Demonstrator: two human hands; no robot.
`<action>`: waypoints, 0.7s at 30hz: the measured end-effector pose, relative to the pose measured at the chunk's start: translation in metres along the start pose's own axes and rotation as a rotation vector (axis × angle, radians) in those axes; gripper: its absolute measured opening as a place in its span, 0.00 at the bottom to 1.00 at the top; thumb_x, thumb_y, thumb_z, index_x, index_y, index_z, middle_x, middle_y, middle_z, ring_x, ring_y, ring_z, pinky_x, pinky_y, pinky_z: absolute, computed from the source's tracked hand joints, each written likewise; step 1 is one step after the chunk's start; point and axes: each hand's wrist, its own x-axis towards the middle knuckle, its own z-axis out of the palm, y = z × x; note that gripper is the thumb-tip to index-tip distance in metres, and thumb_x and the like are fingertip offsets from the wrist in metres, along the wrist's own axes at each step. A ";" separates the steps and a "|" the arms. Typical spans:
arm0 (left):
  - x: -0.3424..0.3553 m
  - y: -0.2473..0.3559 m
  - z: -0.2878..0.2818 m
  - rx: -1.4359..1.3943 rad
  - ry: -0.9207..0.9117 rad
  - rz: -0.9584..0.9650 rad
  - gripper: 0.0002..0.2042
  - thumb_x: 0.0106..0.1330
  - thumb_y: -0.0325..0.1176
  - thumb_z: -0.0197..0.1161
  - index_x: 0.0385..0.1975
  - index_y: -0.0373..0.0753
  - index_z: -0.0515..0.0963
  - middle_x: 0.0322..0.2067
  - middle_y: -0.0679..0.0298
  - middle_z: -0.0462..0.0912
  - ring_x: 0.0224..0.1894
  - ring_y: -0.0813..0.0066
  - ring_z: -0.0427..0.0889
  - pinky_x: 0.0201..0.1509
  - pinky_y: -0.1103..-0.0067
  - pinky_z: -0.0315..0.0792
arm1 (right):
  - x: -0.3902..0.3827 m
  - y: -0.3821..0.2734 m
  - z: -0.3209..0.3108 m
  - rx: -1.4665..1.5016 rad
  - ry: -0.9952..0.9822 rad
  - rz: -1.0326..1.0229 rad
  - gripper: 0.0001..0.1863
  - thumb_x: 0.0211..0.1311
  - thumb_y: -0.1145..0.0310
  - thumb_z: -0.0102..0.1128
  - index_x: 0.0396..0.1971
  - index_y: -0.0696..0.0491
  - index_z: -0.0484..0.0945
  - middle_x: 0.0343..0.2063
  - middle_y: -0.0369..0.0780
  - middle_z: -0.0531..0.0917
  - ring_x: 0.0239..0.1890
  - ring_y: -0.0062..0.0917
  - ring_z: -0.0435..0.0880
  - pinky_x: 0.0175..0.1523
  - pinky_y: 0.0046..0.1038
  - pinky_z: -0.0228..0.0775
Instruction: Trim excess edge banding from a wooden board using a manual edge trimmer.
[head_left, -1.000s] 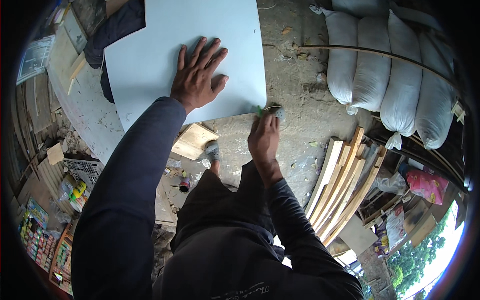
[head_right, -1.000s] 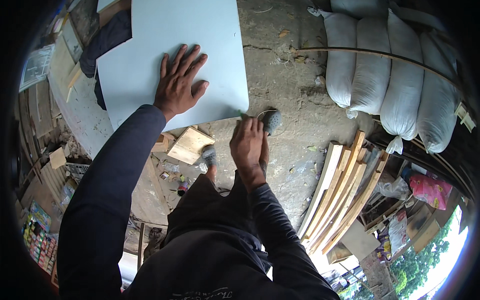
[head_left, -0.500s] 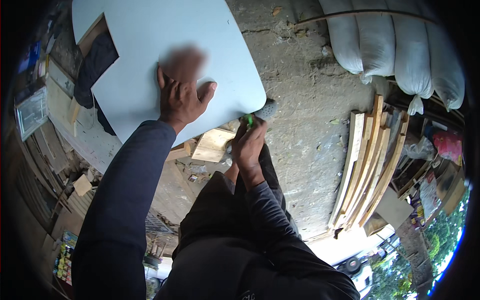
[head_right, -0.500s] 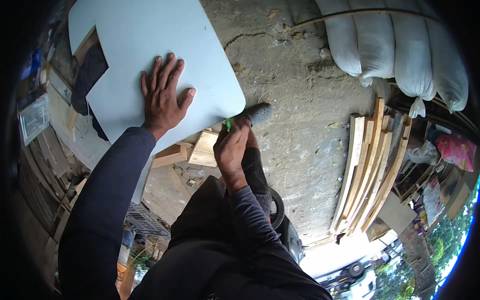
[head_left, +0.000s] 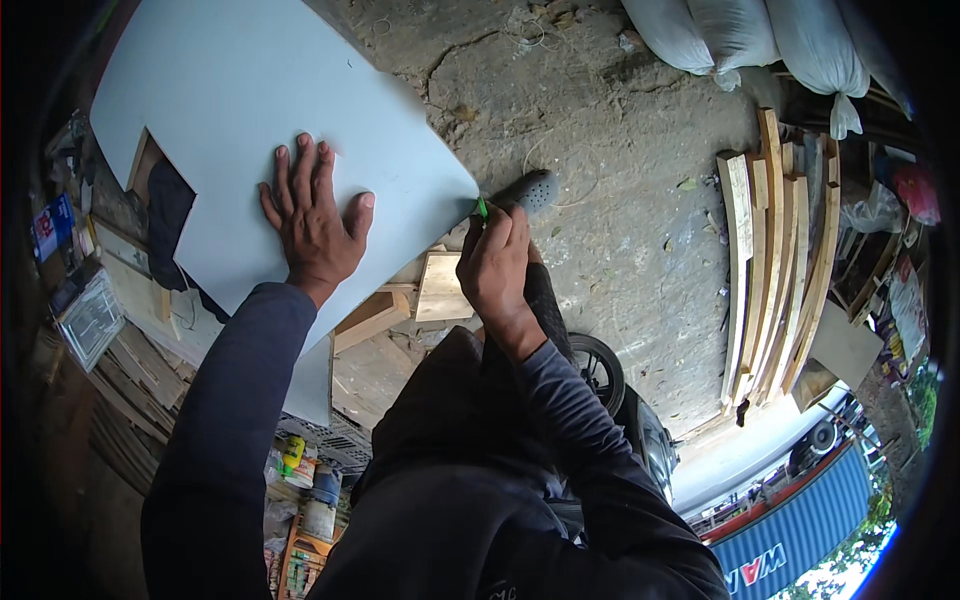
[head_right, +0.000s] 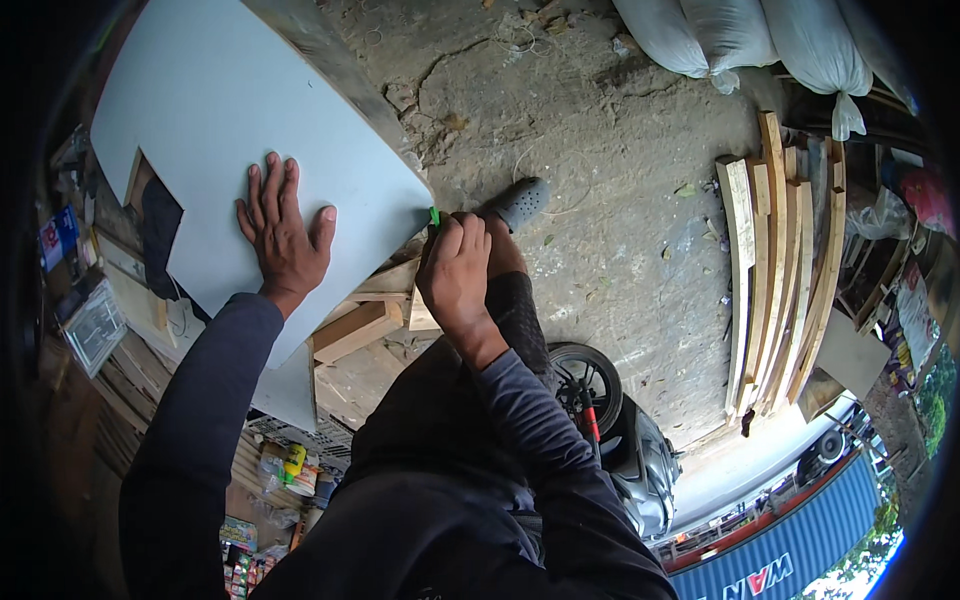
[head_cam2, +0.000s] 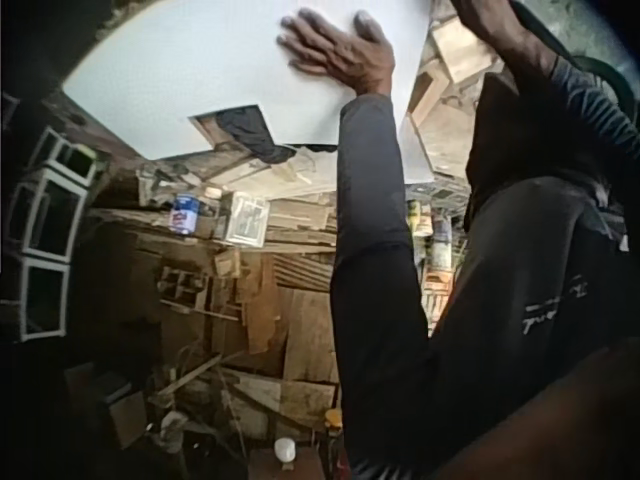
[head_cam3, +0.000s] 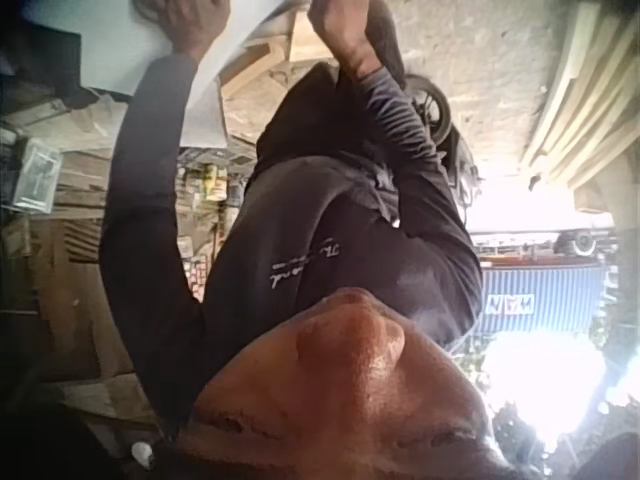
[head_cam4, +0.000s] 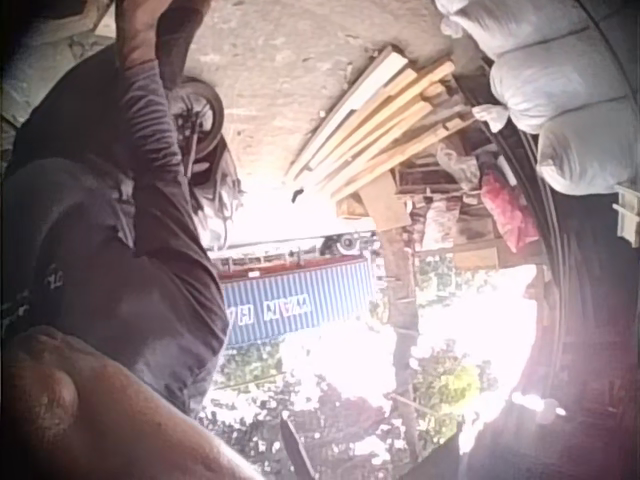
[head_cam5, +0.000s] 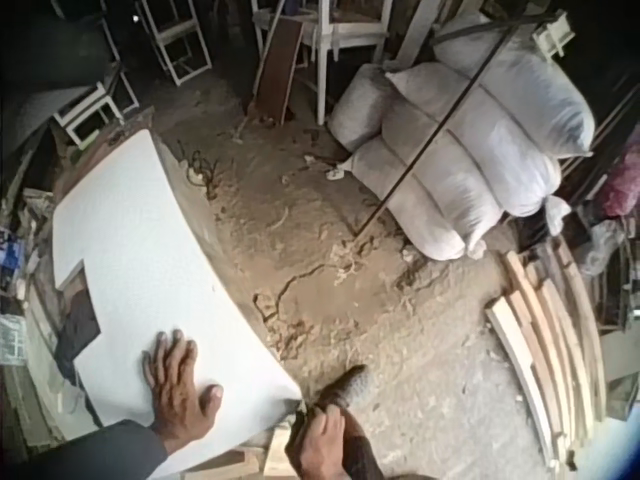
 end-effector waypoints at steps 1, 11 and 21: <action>0.000 0.001 0.000 -0.004 0.012 0.007 0.38 0.73 0.53 0.53 0.77 0.39 0.55 0.78 0.53 0.52 0.81 0.45 0.44 0.77 0.41 0.35 | 0.000 -0.001 -0.002 -0.034 -0.022 -0.005 0.13 0.59 0.80 0.55 0.44 0.63 0.71 0.38 0.51 0.72 0.40 0.46 0.72 0.46 0.42 0.63; 0.000 0.004 0.006 0.006 0.015 -0.007 0.38 0.72 0.51 0.55 0.77 0.40 0.55 0.78 0.52 0.52 0.80 0.45 0.44 0.76 0.41 0.36 | -0.055 -0.042 0.009 -0.054 -0.244 -0.013 0.13 0.62 0.74 0.57 0.45 0.63 0.73 0.42 0.50 0.75 0.48 0.44 0.75 0.50 0.45 0.64; 0.006 0.000 -0.013 -0.049 0.000 -0.043 0.38 0.69 0.54 0.58 0.75 0.39 0.60 0.78 0.53 0.53 0.81 0.46 0.44 0.77 0.40 0.37 | -0.017 -0.028 -0.007 -0.064 -0.199 -0.011 0.09 0.61 0.76 0.54 0.39 0.63 0.68 0.42 0.56 0.72 0.46 0.53 0.72 0.54 0.50 0.63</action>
